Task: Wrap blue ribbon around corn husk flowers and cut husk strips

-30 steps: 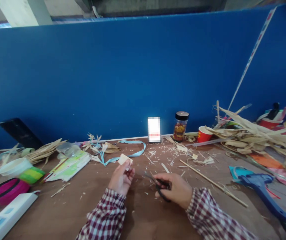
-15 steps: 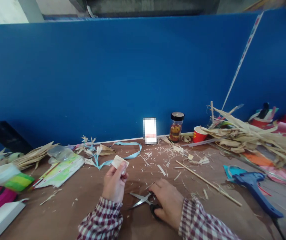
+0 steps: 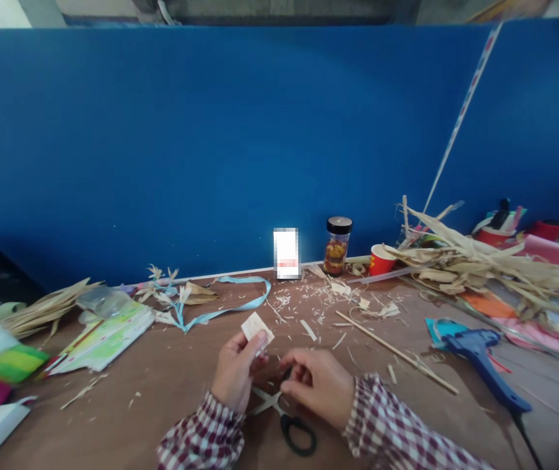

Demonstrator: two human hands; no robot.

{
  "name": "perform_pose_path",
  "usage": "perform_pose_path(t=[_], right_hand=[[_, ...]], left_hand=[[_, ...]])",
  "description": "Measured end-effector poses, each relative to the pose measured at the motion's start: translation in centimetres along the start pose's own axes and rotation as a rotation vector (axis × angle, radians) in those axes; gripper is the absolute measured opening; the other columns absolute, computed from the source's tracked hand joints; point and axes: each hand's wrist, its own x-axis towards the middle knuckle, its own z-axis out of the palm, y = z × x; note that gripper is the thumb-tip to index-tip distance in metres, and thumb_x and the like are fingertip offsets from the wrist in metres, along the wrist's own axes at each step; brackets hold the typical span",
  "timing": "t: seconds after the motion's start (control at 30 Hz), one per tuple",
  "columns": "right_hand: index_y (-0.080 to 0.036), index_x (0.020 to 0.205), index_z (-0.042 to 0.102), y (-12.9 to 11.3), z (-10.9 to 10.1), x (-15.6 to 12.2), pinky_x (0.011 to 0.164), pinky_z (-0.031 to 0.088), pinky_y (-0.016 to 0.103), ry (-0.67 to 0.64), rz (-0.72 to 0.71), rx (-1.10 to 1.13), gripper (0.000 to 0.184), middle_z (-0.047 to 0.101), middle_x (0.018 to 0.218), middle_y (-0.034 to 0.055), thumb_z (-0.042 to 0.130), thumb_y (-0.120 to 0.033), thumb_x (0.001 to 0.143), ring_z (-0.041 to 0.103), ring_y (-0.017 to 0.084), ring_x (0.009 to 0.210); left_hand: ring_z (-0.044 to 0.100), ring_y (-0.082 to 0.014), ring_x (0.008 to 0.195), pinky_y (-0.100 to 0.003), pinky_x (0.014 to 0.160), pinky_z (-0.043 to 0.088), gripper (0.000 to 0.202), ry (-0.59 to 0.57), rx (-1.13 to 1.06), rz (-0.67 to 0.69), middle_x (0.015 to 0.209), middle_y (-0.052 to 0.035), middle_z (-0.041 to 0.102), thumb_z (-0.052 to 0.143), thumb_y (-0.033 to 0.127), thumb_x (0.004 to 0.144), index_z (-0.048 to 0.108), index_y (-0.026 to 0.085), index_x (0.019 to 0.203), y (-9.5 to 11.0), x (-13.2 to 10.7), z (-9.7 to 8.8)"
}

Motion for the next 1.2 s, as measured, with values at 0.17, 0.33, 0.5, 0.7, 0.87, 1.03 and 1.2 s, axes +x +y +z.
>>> perform_pose_path(t=[0.17, 0.33, 0.5, 0.7, 0.87, 1.03, 1.2], right_hand=[[-0.020, 0.085, 0.051, -0.6, 0.3, 0.4, 0.056, 0.039, 0.020, 0.336, -0.017, 0.116, 0.033, 0.056, 0.072, -0.0036, 0.072, -0.029, 0.060, 0.050, 0.010, 0.062], [-0.020, 0.078, 0.050, 0.2, 0.6, 0.7, 0.050, 0.035, 0.019, 0.358, -0.007, 0.142, 0.027, 0.052, 0.064, -0.0060, 0.070, -0.023, 0.061, 0.046, 0.008, 0.054], [-0.019, 0.078, 0.054, 0.3, 0.4, 1.0, 0.052, 0.038, 0.020, 0.309, 0.014, 0.259, 0.014, 0.056, 0.066, -0.0038, 0.063, -0.023, 0.068, 0.048, 0.009, 0.056], [-0.015, 0.076, 0.054, 1.1, 0.0, 1.6, 0.049, 0.040, 0.019, 0.167, 0.099, 0.560, 0.017, 0.054, 0.061, -0.0023, 0.056, -0.032, 0.075, 0.049, 0.009, 0.053], [-0.015, 0.069, 0.053, 1.8, -0.4, 1.9, 0.044, 0.036, 0.018, 0.183, 0.120, 0.485, 0.026, 0.052, 0.055, -0.0033, 0.053, -0.040, 0.077, 0.046, 0.007, 0.048], [-0.016, 0.069, 0.056, 3.1, -1.9, 2.2, 0.044, 0.035, 0.019, 0.300, 0.132, 0.219, 0.029, 0.056, 0.056, -0.0019, 0.045, -0.038, 0.083, 0.046, 0.008, 0.047], [-0.017, 0.076, 0.064, 4.7, -3.9, 2.4, 0.060, 0.039, 0.025, 0.468, 0.120, -0.259, 0.024, 0.065, 0.068, 0.0034, 0.044, -0.028, 0.084, 0.056, 0.015, 0.063]], left_hand=[[0.057, -0.0111, 0.054, -0.020, 0.049, 0.045, 0.029, -0.200, 0.230, -0.008, 0.068, -0.0047, 0.067, 0.072, 0.032, 0.062, 0.066, 0.011, 0.082, -1.0, -0.7, 0.4], [0.053, -0.0089, 0.050, -0.018, 0.048, 0.041, 0.026, -0.272, 0.334, 0.030, 0.060, -0.0033, 0.064, 0.072, 0.033, 0.062, 0.067, 0.010, 0.075, -1.5, -0.9, 0.2], [0.050, -0.0084, 0.047, -0.019, 0.046, 0.040, 0.028, -0.237, 0.384, 0.039, 0.055, -0.0021, 0.061, 0.069, 0.037, 0.064, 0.066, 0.010, 0.069, -1.9, -0.3, -0.3], [0.051, -0.0094, 0.048, -0.020, 0.046, 0.042, 0.033, -0.207, 0.431, 0.064, 0.061, -0.0028, 0.063, 0.067, 0.041, 0.065, 0.067, 0.011, 0.079, -2.1, 0.0, -0.5], [0.050, -0.0089, 0.042, -0.018, 0.040, 0.039, 0.034, -0.173, 0.440, 0.016, 0.057, -0.0020, 0.062, 0.069, 0.042, 0.061, 0.066, 0.010, 0.074, -1.7, -0.1, -0.3], [0.050, -0.0079, 0.043, -0.018, 0.042, 0.041, 0.030, -0.137, 0.399, 0.027, 0.056, -0.0013, 0.062, 0.071, 0.038, 0.060, 0.067, 0.010, 0.070, -1.3, 0.1, -0.3], [0.048, -0.0071, 0.043, -0.019, 0.043, 0.043, 0.033, -0.109, 0.376, 0.058, 0.057, 0.0004, 0.061, 0.070, 0.040, 0.062, 0.068, 0.012, 0.078, -1.7, 0.6, -0.8]])
